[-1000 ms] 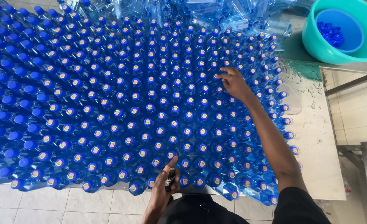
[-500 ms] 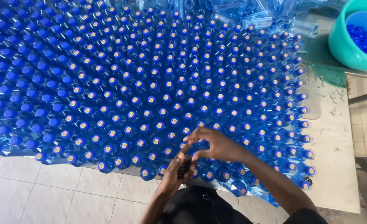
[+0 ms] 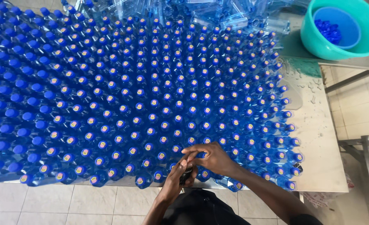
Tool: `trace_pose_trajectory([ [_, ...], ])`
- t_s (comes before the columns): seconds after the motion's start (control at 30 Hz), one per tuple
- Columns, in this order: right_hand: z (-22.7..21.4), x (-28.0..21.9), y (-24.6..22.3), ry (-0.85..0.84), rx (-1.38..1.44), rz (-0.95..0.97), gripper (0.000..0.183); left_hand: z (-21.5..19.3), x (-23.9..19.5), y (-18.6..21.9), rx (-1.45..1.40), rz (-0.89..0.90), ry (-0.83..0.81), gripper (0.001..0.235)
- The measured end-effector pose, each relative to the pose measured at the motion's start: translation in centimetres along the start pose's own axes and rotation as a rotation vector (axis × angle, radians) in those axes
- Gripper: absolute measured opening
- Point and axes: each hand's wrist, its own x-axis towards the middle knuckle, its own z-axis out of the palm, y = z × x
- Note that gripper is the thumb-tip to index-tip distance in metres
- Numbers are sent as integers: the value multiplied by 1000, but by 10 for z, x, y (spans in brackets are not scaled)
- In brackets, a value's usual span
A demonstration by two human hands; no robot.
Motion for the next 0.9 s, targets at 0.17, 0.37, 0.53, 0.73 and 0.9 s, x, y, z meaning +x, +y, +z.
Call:
trace_pose_trajectory([
  [0.17, -3, -3, 11, -4, -46, -82, 33, 0, 5, -1, -14, -52, 39, 74],
  [0.37, -14, -1, 24, -29, -194, -203, 34, 0, 19, -7, -30, 1, 40, 67],
  [0.53, -21, 5, 35, -11, -288, -178, 29, 1, 30, -10, -45, 79, 40, 62],
  [0.73, -56, 26, 26, 46, -288, -261, 33, -4, 38, -12, -68, 66, 115, 83],
  [0.9, -137, 86, 47, 343, -497, -100, 65, -14, 36, -19, -102, 71, 152, 87],
])
